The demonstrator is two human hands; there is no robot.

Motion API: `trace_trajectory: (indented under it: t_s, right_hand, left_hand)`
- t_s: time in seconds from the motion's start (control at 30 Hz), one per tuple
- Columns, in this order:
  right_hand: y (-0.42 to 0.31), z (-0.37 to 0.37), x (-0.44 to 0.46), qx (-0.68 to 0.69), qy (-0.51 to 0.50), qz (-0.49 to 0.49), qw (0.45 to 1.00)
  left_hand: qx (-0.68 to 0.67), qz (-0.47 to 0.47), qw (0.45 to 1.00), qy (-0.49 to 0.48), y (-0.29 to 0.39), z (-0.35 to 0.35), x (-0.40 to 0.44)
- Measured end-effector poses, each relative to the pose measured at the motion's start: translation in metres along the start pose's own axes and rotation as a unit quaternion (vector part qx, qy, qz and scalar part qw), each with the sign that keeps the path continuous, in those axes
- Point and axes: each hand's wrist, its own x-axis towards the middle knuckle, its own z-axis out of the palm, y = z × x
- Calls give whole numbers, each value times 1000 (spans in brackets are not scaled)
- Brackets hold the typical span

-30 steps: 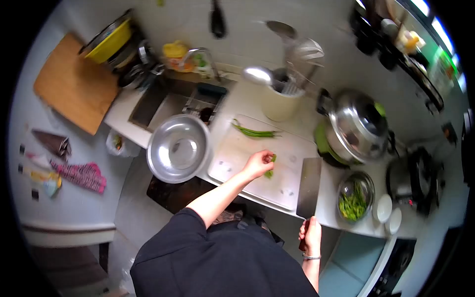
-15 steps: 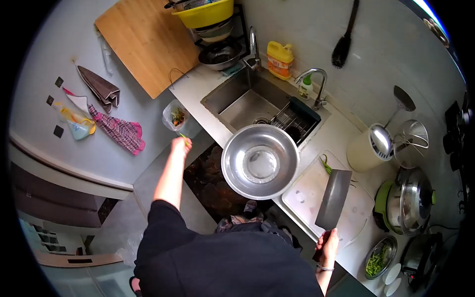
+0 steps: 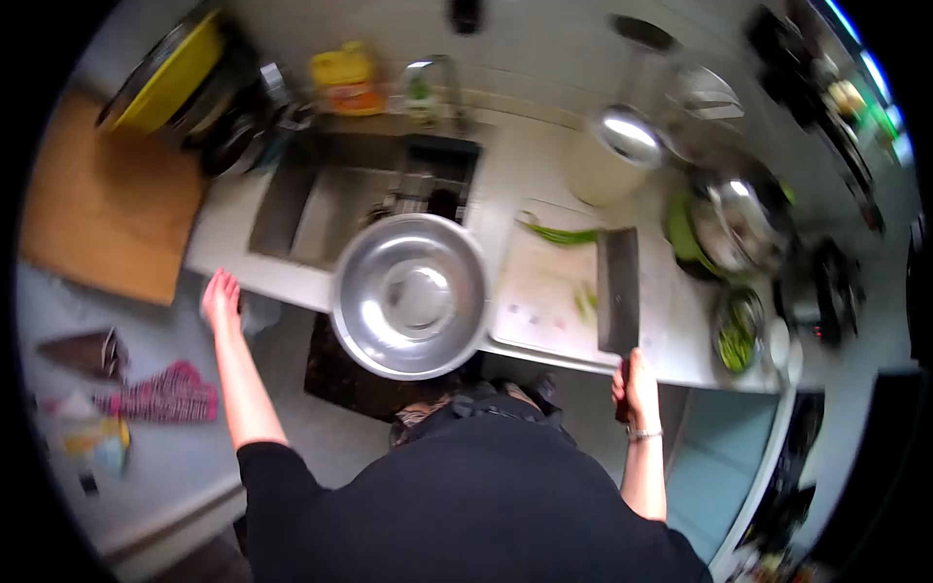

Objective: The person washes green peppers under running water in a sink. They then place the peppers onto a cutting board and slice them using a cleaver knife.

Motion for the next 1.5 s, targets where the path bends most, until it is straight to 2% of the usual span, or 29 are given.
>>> trace_trajectory:
  t_s: [0.03, 0.1, 0.17, 0.3, 0.4, 0.43, 0.5, 0.53, 0.6, 0.63, 0.7, 0.77, 0.83, 1.03, 1.2, 1.37, 1.5]
  right_hand:
    - [-7, -5, -8, 8, 33, -2, 999]
    - [-4, -30, -12, -1, 57, -24, 998]
    - [-9, -50, -18, -18, 86, -24, 996]
    - [2, -78, -18, -13, 26, 9, 1000]
    - [13, -82, -5, -62, -81, 35, 994]
    - [18, -80, 0, -75, -118, 30, 990]
    - [35, -80, 15, -68, -164, 40, 983]
    - [40, -83, 22, -108, -193, 36, 975]
    - [40, -90, 29, -117, -208, 39, 970]
    - [44, -100, 36, -111, -216, 46, 969]
    - [44, -115, 44, -65, -224, 58, 971]
    - [33, -128, 47, -108, -173, 52, 978]
    - [23, -139, 52, -104, -163, 51, 980]
    - [5, -154, 55, -77, -135, 30, 987]
    - [-1, -155, 39, -90, -123, 23, 988]
    - [7, -141, 31, -122, -128, 13, 984]
    - [17, -117, 41, -153, -127, -19, 980]
  left_hand:
    - [33, 23, 999, -33, 6, 34, -23]
    - [48, 49, 980, -185, 17, 103, -78]
    - [123, 76, 957, -251, 23, 188, -164]
    - [181, 70, 867, -459, -26, 307, -281]
    - [208, 46, 825, -523, -78, 377, -335]
    - [210, 47, 821, -529, -85, 395, -350]
    - [235, 99, 820, -513, -114, 426, -361]
    - [254, 141, 818, -496, -131, 437, -360]
    - [289, 212, 816, -452, -140, 452, -371]
    - [293, 217, 818, -446, -145, 460, -378]
    - [337, 297, 788, -422, -150, 467, -388]
    - [391, 288, 774, -407, -152, 472, -398]
    - [432, 406, 719, -361, -152, 478, -405]
    - [407, 513, 681, -328, -163, 505, -411]
    - [431, 483, 673, -358, -184, 493, -407]
    - [416, 480, 694, -339, -195, 438, -429]
    - [378, 465, 728, -333, -195, 420, -438]
